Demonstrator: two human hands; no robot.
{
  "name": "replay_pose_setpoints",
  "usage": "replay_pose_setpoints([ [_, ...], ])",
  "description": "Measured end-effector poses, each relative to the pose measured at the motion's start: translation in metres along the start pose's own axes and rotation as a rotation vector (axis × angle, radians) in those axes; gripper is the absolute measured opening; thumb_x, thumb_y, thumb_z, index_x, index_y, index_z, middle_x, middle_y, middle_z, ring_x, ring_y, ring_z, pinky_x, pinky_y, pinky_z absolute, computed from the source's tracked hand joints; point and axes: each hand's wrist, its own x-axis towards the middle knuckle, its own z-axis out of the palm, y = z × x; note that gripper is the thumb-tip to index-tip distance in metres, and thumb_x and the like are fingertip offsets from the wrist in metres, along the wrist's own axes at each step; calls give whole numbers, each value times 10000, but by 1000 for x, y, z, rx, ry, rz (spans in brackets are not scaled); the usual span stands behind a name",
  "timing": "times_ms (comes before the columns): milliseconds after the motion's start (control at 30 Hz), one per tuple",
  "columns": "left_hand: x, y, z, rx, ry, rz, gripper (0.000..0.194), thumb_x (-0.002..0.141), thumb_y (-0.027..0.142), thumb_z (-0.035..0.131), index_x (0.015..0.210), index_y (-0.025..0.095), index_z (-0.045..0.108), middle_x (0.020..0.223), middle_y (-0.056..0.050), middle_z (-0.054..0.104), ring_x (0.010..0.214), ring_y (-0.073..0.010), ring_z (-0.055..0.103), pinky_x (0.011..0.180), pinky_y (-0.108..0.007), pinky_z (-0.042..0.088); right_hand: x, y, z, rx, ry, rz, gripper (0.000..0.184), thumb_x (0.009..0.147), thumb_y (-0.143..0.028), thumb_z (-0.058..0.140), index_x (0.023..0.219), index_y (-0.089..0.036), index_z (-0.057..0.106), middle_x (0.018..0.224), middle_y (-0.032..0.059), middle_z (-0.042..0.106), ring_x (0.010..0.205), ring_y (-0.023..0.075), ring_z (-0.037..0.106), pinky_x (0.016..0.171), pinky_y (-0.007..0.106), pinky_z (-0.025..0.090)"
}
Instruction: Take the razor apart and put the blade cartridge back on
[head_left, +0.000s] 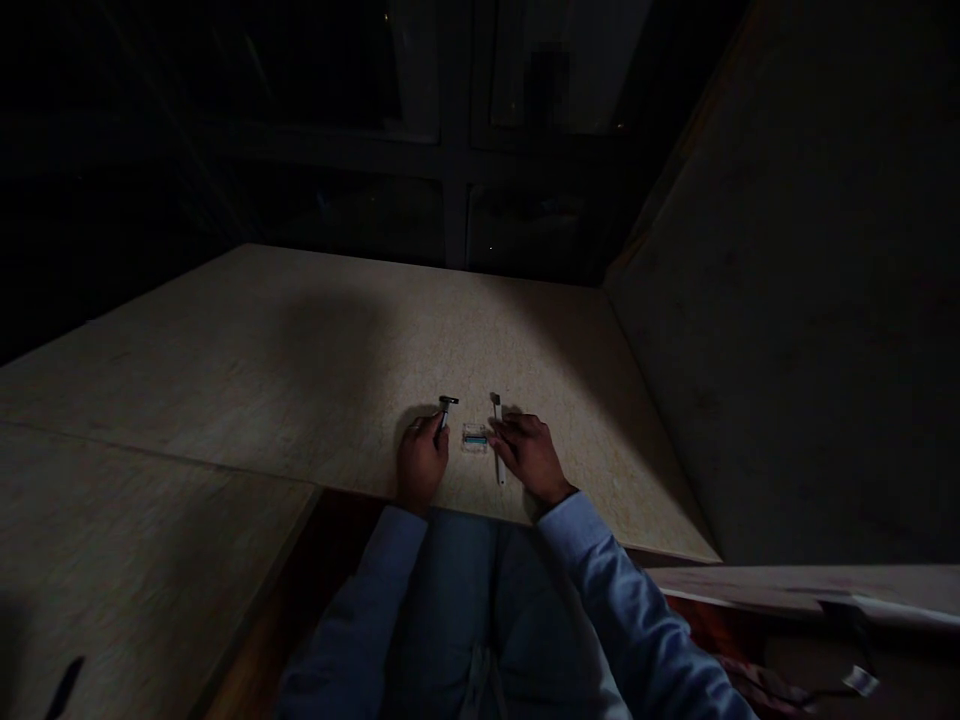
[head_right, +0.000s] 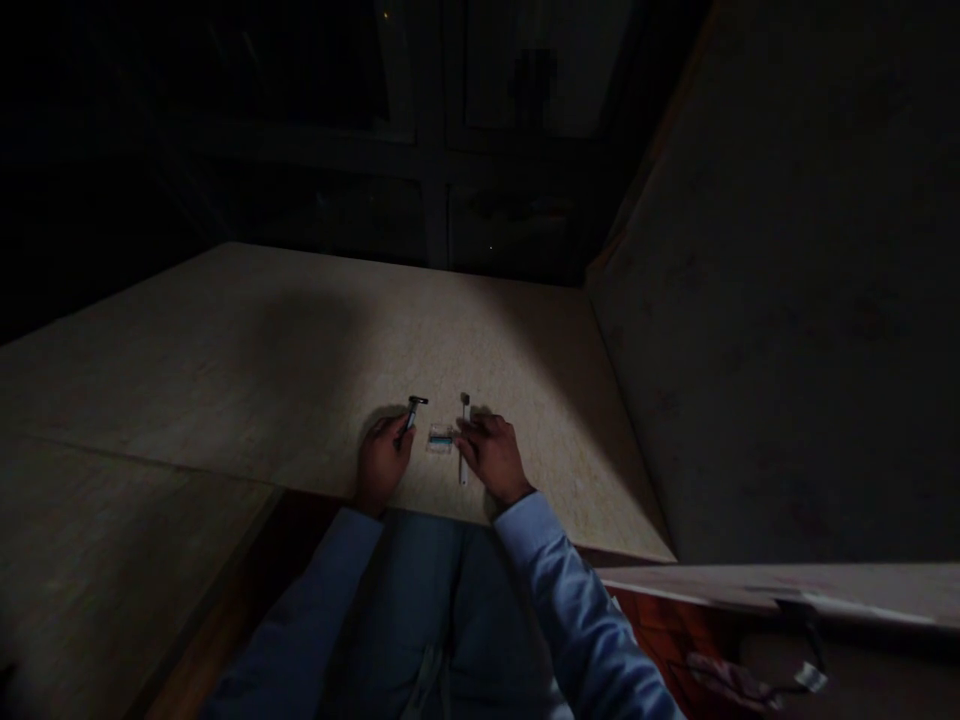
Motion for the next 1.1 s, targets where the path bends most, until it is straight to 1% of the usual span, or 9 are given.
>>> replay_pose_setpoints([
  [100, 0, -1, 1, -6, 19, 3, 305, 932, 228, 529, 1163, 140, 709, 1081, -158, 713, 1016, -311, 654, 925, -461, 535, 7, -7, 4, -18, -10, 16, 314, 978, -356, 581, 1205, -204, 736, 1176, 143, 678, 1117, 294, 566, 977, 423, 456],
  [233, 0, -1, 1, -92, 66, -14, 268, 922, 281, 567, 1106, 159, 719, 1039, -145, 703, 946, -280, 664, 866, -427, 555, 7, -11, 3, 18, 50, 45, 319, 1007, -341, 509, 1078, -179, 774, 1013, 140, 697, 980, 260, 606, 905, 363, 486],
  [400, -9, 0, -7, -199, 237, 3, 213, 905, 264, 540, 976, 176, 721, 965, -106, 700, 878, -224, 666, 818, -360, 551, -2, -6, -5, 237, 195, 108, 426, 1025, -392, 434, 909, -170, 778, 799, 91, 698, 772, 209, 630, 742, 308, 483],
  [600, -33, 1, -20, -332, 357, -167, 204, 837, 276, 546, 902, 177, 713, 819, -55, 709, 716, -179, 660, 662, -285, 534, -31, -9, -21, 504, 427, 310, 402, 969, -445, 531, 824, -155, 769, 742, 60, 706, 698, 189, 634, 662, 286, 470],
  [700, -47, 6, -26, -375, 299, -216, 214, 836, 303, 548, 885, 186, 720, 837, -50, 733, 751, -182, 684, 679, -275, 544, -60, -10, -32, 568, 390, 391, 384, 935, -464, 576, 834, -157, 782, 789, 69, 736, 743, 207, 662, 690, 294, 486],
  [800, -58, 13, -33, -359, 132, -189, 240, 842, 330, 549, 906, 198, 738, 889, -48, 763, 807, -191, 708, 726, -277, 556, -89, -5, -42, 651, 345, 500, 386, 899, -489, 607, 836, -155, 790, 804, 68, 752, 754, 221, 672, 693, 301, 500],
  [867, -63, 17, -35, -330, 38, -160, 259, 845, 355, 548, 921, 207, 747, 911, -43, 778, 831, -195, 719, 748, -277, 557, -99, -1, -47, 702, 385, 569, 395, 882, -502, 610, 841, -153, 790, 785, 61, 747, 746, 222, 668, 678, 300, 504],
  [1000, -65, 22, -32, -223, -69, -114, 250, 822, 394, 566, 838, 226, 751, 823, -23, 783, 765, -195, 724, 719, -272, 540, -101, 2, -48, 744, 446, 602, 379, 852, -499, 615, 815, -162, 785, 772, 59, 743, 744, 221, 669, 686, 308, 517],
  [1100, -61, 23, -28, -163, -28, -146, 250, 810, 398, 561, 808, 232, 748, 765, -19, 773, 712, -196, 717, 686, -272, 528, -96, -1, -48, 733, 390, 560, 335, 853, -467, 615, 825, -180, 785, 820, 68, 760, 790, 232, 687, 732, 329, 532],
])
